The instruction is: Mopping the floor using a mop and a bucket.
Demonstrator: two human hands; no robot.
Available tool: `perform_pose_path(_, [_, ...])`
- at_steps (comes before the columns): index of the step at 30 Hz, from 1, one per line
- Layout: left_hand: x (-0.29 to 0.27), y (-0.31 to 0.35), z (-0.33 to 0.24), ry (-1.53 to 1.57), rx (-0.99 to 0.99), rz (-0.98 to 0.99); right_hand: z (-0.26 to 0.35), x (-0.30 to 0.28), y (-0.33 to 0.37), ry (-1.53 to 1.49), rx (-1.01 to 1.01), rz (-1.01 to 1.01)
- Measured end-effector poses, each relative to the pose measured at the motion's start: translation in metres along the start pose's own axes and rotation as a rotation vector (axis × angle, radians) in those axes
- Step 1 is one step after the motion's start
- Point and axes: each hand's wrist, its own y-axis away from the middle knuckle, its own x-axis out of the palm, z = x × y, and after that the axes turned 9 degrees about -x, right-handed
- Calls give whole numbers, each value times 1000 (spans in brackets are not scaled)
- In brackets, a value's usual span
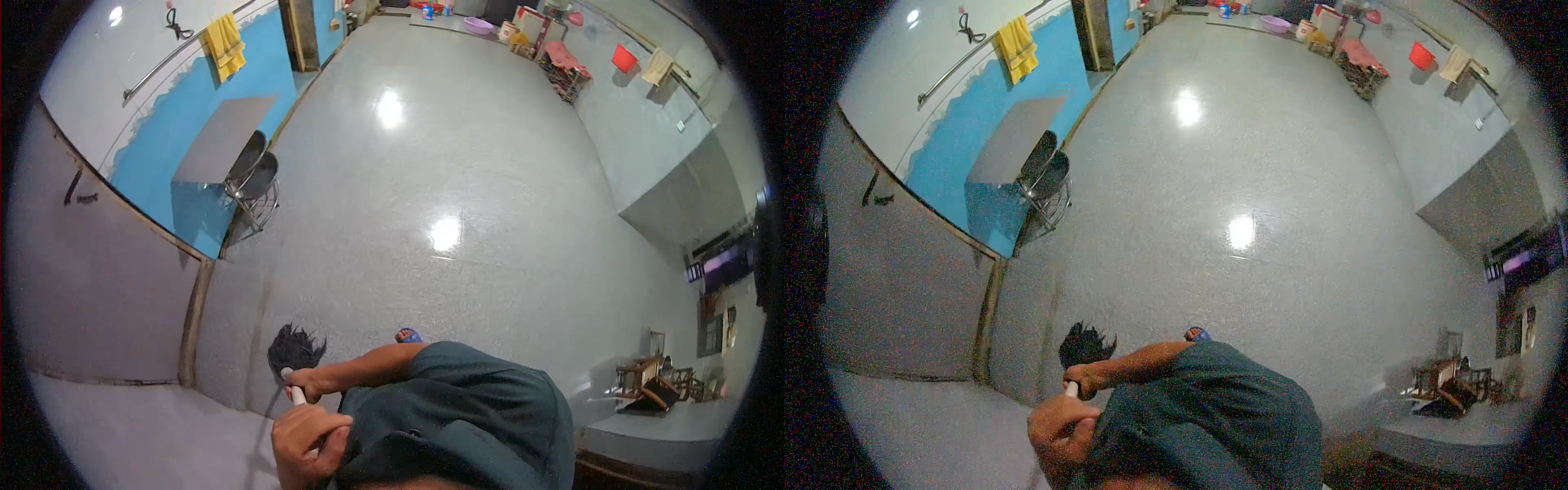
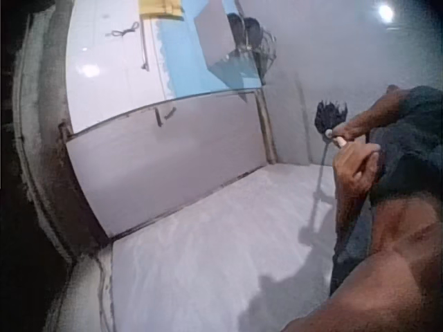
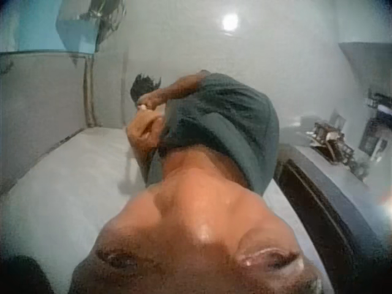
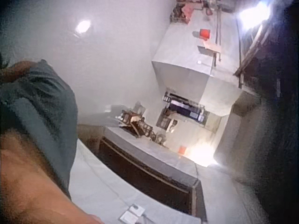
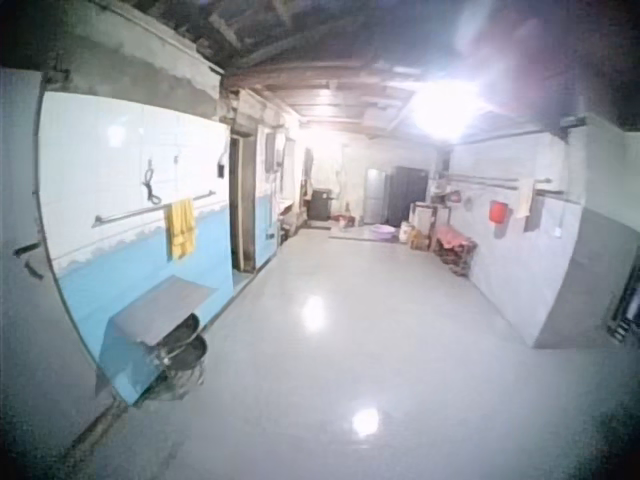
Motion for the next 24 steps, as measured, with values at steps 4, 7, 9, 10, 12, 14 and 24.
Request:
perform_pose_path(4, [-25, 18, 0, 9, 218, -65, 16, -53, -59, 232, -266, 332])
perform_pose_path(7, [-43, 11, -7, 278, 376, 161, 29, -84, -87, 163, -202, 224])
perform_pose_path(9, [-50, 14, 4, 305, 413, 220, 44, -98, -84, 379, -566, 81])
perform_pose_path(10, [-52, 16, 12, 323, 432, 266, 48, -104, -75, 228, -568, 102])
perform_pose_path(12, [-55, 33, 42, 277, 337, 119, 51, -51, -13, -8, -466, -143])
perform_pose_path(14, [-52, 47, 81, 239, 234, -3, 55, 24, 85, 49, -476, -347])
perform_pose_path(24, [-47, 56, 137, 486, 4, -388, 70, 219, 409, 1240, -1618, 939])
